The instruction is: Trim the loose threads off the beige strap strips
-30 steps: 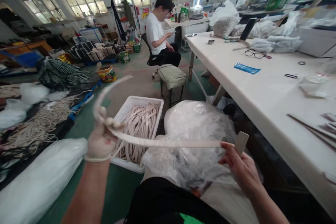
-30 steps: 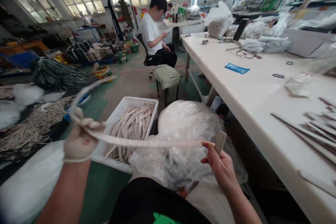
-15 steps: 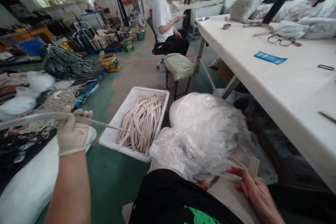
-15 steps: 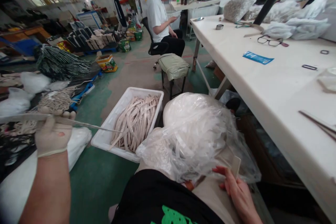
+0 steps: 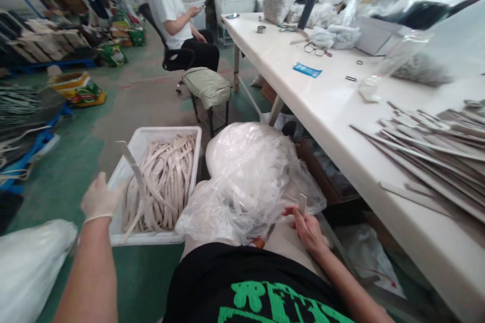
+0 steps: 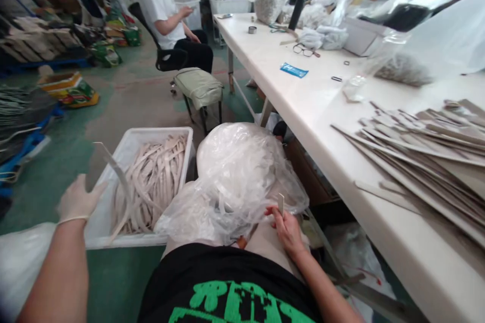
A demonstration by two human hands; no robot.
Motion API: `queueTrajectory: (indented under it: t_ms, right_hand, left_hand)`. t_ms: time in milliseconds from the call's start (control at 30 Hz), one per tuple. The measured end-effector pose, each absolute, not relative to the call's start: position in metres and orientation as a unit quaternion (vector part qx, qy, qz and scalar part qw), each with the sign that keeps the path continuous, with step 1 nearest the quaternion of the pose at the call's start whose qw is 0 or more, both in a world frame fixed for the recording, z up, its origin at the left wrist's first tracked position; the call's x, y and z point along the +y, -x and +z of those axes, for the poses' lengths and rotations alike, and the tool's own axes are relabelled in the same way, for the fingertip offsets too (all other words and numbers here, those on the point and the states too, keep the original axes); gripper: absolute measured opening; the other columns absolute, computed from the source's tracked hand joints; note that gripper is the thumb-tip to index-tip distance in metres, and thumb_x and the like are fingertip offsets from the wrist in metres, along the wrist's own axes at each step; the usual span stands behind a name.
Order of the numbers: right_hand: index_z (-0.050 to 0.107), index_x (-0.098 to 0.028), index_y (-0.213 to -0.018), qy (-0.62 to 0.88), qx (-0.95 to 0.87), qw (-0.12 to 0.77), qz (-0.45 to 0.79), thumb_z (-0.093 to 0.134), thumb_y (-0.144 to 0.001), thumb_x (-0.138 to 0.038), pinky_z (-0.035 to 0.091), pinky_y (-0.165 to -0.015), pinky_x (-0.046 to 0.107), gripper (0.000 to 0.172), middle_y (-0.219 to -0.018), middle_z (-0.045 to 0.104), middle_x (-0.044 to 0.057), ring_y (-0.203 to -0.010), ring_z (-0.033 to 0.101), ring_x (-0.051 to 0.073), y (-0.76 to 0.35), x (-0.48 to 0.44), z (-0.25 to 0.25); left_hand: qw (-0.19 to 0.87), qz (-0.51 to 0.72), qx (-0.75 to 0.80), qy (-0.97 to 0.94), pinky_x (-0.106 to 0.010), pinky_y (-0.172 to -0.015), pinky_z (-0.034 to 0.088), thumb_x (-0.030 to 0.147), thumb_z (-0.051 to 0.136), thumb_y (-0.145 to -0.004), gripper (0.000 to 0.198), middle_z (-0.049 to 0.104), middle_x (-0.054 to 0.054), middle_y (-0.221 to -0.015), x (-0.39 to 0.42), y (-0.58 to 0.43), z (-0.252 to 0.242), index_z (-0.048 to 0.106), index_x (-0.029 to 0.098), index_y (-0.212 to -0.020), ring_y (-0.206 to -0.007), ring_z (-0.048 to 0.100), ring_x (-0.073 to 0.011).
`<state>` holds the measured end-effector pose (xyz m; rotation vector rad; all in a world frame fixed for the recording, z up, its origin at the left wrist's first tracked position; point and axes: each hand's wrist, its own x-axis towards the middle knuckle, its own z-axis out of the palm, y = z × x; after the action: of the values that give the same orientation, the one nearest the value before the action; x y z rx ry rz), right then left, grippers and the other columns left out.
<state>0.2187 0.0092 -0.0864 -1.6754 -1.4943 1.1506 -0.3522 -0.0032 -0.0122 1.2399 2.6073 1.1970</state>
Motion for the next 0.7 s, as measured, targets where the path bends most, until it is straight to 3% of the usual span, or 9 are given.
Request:
queueTrajectory:
  t_ms: [100, 167, 267, 333, 467, 633, 700]
  right_hand:
    - [0.069, -0.016, -0.099, 0.646, -0.548, 0.316, 0.427, 0.038, -0.09, -0.068, 0.052, -0.054, 0.029, 0.062, -0.09, 0.073, 0.01, -0.056, 0.059, 0.018, -0.219, 0.009, -0.091]
    - [0.069, -0.016, -0.1, 0.649, -0.54, 0.322, 0.429, 0.037, -0.091, -0.068, 0.051, -0.054, 0.029, 0.062, -0.09, 0.073, 0.01, -0.055, 0.058, 0.017, -0.219, 0.009, -0.093]
    - [0.069, -0.015, -0.101, 0.644, -0.533, 0.327, 0.439, 0.038, -0.092, -0.067, 0.05, -0.055, 0.029, 0.06, -0.091, 0.073, 0.01, -0.054, 0.057, 0.016, -0.218, 0.01, -0.093]
    - [0.069, -0.015, -0.1, 0.642, -0.528, 0.332, 0.446, 0.039, -0.092, -0.066, 0.049, -0.056, 0.029, 0.06, -0.089, 0.072, 0.009, -0.055, 0.057, 0.016, -0.217, 0.01, -0.092]
    - [0.068, -0.014, -0.1, 0.634, -0.514, 0.344, 0.463, 0.04, -0.093, -0.063, 0.048, -0.055, 0.029, 0.057, -0.088, 0.071, 0.009, -0.056, 0.056, 0.016, -0.216, 0.011, -0.089]
    - [0.069, -0.015, -0.094, 0.627, -0.496, 0.362, 0.479, 0.042, -0.092, -0.063, 0.044, -0.051, 0.03, 0.055, -0.087, 0.071, 0.01, -0.055, 0.055, 0.018, -0.216, 0.01, -0.087]
    - [0.069, -0.016, -0.093, 0.625, -0.487, 0.37, 0.486, 0.043, -0.092, -0.063, 0.043, -0.05, 0.03, 0.054, -0.086, 0.071, 0.011, -0.054, 0.054, 0.018, -0.217, 0.01, -0.088]
  left_hand:
    - [-0.131, 0.336, 0.803, -0.474, -0.064, -0.103, 0.038, 0.032, 0.066, -0.077, 0.048, 0.063, -0.02, -0.124, 0.033, 0.317, 0.005, 0.06, 0.008, -0.118, -0.121, 0.054, -0.0419]
    - [-0.157, 0.351, 0.713, -0.587, -0.055, -0.105, 0.039, 0.031, 0.059, -0.085, 0.042, 0.062, -0.016, -0.128, 0.046, 0.264, 0.013, 0.061, 0.013, -0.123, -0.124, 0.054, -0.0363]
    - [-0.06, 0.267, 0.558, -0.783, -0.051, -0.114, 0.027, 0.026, 0.059, -0.088, 0.034, 0.063, -0.006, -0.13, 0.046, 0.169, 0.004, 0.062, 0.028, -0.122, -0.129, 0.049, -0.0282]
    - [0.015, 0.174, 0.466, -0.867, -0.05, -0.114, 0.027, 0.019, 0.058, -0.088, 0.033, 0.063, -0.001, -0.129, 0.04, 0.117, -0.02, 0.063, 0.032, -0.117, -0.124, 0.052, -0.0246]
    - [0.122, 0.027, 0.42, -0.899, -0.059, -0.11, 0.028, 0.01, 0.062, -0.081, 0.037, 0.059, -0.01, -0.131, 0.038, 0.076, -0.076, 0.064, 0.025, -0.115, -0.129, 0.046, -0.031]
    - [0.219, 0.045, 0.409, -0.885, -0.062, -0.114, 0.013, 0.011, 0.062, -0.08, 0.017, 0.067, -0.007, -0.116, 0.051, 0.078, -0.097, 0.072, 0.025, -0.079, -0.127, 0.047, -0.0323]
    - [0.234, 0.082, 0.416, -0.875, -0.063, -0.114, 0.011, 0.014, 0.062, -0.081, 0.018, 0.069, -0.007, -0.114, 0.048, 0.078, -0.086, 0.073, 0.028, -0.079, -0.126, 0.049, -0.0336]
